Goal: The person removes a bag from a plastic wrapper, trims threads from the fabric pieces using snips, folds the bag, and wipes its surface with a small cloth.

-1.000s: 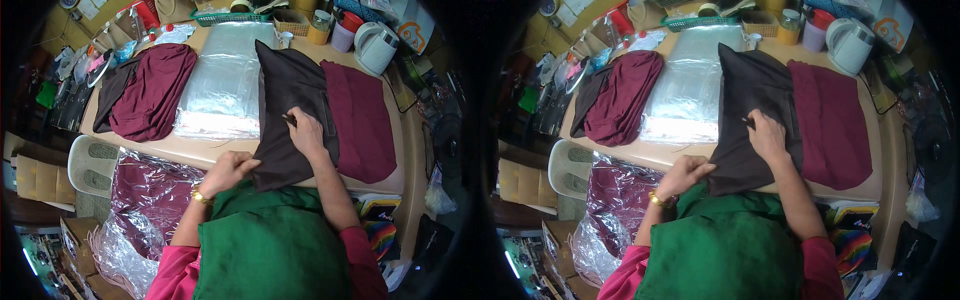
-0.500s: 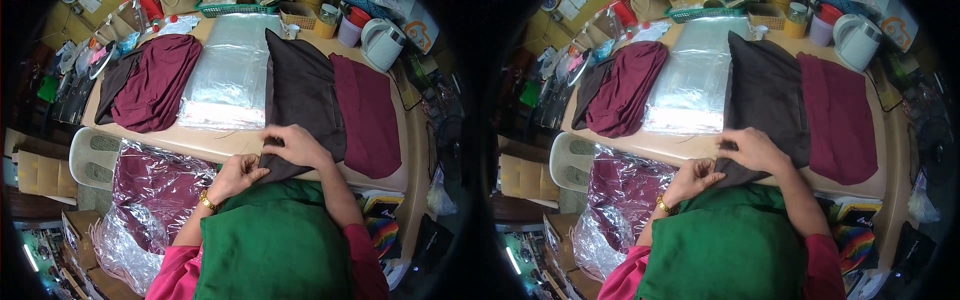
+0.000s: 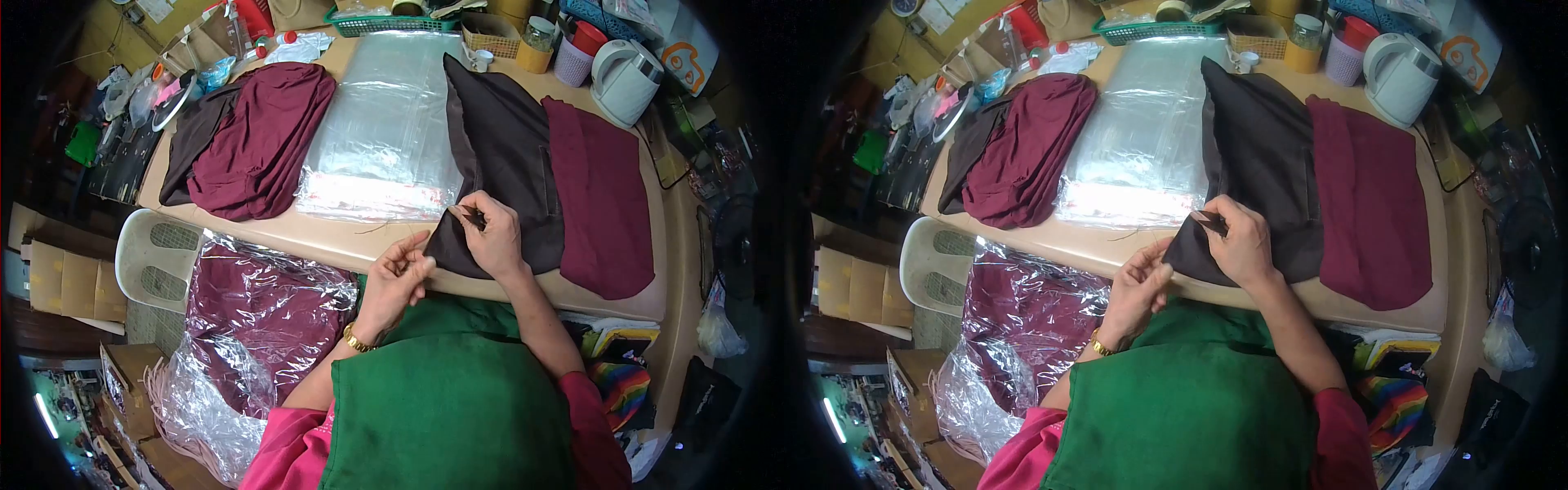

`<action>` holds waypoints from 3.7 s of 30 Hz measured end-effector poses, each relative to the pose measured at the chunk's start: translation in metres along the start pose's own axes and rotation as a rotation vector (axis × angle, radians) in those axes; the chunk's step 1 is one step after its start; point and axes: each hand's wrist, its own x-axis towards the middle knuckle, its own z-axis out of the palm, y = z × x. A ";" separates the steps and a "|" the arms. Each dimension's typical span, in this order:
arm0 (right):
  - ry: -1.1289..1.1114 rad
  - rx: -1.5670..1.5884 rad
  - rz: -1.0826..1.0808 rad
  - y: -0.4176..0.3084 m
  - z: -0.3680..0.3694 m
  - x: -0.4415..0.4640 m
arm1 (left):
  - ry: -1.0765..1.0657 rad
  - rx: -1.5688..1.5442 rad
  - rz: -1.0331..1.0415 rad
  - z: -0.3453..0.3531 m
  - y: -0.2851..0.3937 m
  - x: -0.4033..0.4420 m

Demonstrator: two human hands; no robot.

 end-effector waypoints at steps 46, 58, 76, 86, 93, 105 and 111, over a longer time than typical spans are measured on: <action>-0.014 -0.195 -0.078 -0.055 -0.031 -0.001 | -0.152 -0.267 0.031 -0.058 0.030 -0.025; -0.452 -0.395 0.092 -0.015 -0.035 -0.036 | 0.031 0.798 0.325 -0.036 0.029 -0.003; -0.001 -0.815 0.345 0.117 -0.085 0.214 | -0.255 0.782 -0.296 -0.079 0.034 -0.032; -0.494 -0.184 -0.030 0.076 -0.023 0.205 | -0.175 0.240 -0.138 -0.078 0.001 -0.019; 0.279 0.025 -0.670 -0.057 -0.099 0.314 | -0.044 -0.398 0.669 -0.036 0.156 -0.018; -0.414 0.530 -0.183 -0.028 -0.104 0.105 | -0.465 0.713 0.648 0.105 0.140 0.015; -0.086 0.898 0.351 0.081 -0.075 0.020 | -0.154 0.933 1.115 0.067 0.162 -0.055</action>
